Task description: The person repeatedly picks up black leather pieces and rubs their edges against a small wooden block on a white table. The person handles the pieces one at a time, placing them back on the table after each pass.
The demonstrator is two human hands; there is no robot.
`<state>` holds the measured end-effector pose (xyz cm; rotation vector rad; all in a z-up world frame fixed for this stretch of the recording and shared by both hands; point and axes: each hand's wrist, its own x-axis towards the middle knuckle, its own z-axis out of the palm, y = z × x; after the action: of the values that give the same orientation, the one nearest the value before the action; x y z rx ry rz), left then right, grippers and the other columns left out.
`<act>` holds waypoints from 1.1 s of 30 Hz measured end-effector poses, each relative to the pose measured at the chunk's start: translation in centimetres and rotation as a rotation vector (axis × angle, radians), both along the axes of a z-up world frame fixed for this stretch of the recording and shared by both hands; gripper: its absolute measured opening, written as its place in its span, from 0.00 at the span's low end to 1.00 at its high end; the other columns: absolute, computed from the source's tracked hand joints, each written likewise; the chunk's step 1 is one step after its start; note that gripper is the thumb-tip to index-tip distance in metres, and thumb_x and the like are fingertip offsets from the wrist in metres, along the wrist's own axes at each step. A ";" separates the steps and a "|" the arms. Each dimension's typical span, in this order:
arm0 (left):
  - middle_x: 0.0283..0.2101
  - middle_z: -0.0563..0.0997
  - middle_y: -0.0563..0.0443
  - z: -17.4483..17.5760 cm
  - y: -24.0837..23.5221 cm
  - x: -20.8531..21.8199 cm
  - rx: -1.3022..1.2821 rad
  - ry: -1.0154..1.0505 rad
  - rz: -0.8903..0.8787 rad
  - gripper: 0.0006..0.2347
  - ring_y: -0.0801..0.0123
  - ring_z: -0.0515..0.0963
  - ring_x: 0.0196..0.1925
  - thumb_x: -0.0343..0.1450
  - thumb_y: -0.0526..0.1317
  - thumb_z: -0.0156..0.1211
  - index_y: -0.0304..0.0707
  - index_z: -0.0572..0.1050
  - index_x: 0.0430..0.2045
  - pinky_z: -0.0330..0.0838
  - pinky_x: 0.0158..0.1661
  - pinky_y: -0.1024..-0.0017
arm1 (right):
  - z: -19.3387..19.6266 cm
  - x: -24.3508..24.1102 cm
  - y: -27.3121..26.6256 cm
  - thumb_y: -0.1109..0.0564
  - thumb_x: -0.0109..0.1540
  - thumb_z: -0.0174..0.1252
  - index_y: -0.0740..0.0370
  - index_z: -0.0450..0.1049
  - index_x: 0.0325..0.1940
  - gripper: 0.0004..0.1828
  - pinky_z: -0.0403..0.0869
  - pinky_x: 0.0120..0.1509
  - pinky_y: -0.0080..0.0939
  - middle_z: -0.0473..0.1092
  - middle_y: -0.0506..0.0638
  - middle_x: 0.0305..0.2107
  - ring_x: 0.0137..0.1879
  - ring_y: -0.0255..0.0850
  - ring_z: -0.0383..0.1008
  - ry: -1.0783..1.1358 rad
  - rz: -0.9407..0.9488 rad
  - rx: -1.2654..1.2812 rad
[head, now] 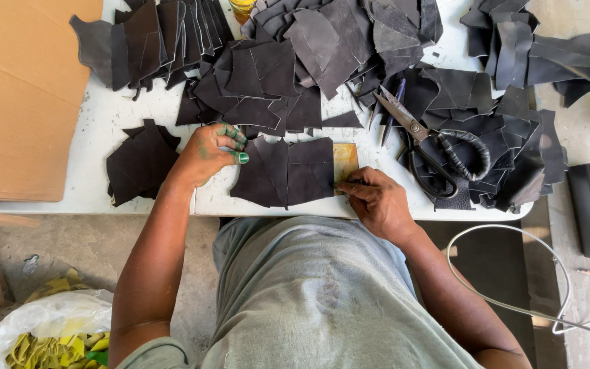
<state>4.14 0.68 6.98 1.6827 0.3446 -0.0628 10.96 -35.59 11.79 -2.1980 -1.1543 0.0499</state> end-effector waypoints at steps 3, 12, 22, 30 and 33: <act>0.39 0.83 0.45 2.2 -1.2 -0.6 0.228 -0.025 0.023 0.17 0.64 0.83 0.43 0.59 0.26 0.73 0.29 0.77 0.40 0.79 0.45 0.71 | 0.3 -0.4 0.1 0.65 0.52 0.64 0.56 0.84 0.47 0.19 0.77 0.49 0.42 0.75 0.49 0.42 0.44 0.44 0.76 -0.065 0.009 -0.001; 0.54 0.76 0.41 5.9 -13.1 -0.2 0.822 -0.485 -0.199 0.12 0.51 0.84 0.41 0.68 0.28 0.64 0.29 0.76 0.46 0.78 0.42 0.63 | 0.4 -0.4 -0.3 0.64 0.53 0.63 0.57 0.83 0.47 0.18 0.75 0.47 0.45 0.74 0.51 0.41 0.42 0.48 0.74 -0.093 0.048 0.021; 0.53 0.71 0.26 5.1 -19.3 1.8 1.539 -0.197 -0.511 0.11 0.56 0.85 0.28 0.69 0.35 0.56 0.28 0.69 0.43 0.78 0.47 0.59 | -0.2 0.2 -2.7 0.65 0.55 0.63 0.58 0.81 0.48 0.17 0.76 0.49 0.44 0.74 0.51 0.40 0.45 0.47 0.77 0.073 0.013 0.168; 0.53 0.69 0.27 5.9 -18.4 2.0 1.467 -0.117 -0.661 0.14 0.53 0.85 0.35 0.67 0.33 0.59 0.26 0.68 0.44 0.77 0.51 0.62 | 4.4 2.6 -8.4 0.52 0.49 0.69 0.59 0.74 0.56 0.31 0.70 0.48 0.52 0.71 0.58 0.45 0.48 0.55 0.72 -0.504 -0.513 -0.151; 0.53 0.69 0.25 5.9 -18.6 1.7 1.483 -0.161 -0.624 0.13 0.53 0.86 0.33 0.67 0.33 0.59 0.26 0.68 0.43 0.76 0.51 0.62 | 4.9 4.0 -8.7 0.46 0.49 0.71 0.58 0.69 0.61 0.39 0.69 0.50 0.53 0.71 0.57 0.45 0.51 0.53 0.72 -0.301 -0.504 -0.372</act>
<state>5.86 -17.95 12.87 3.1858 -0.4216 -0.1524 15.01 -44.33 16.70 -2.8466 -0.7450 -0.3126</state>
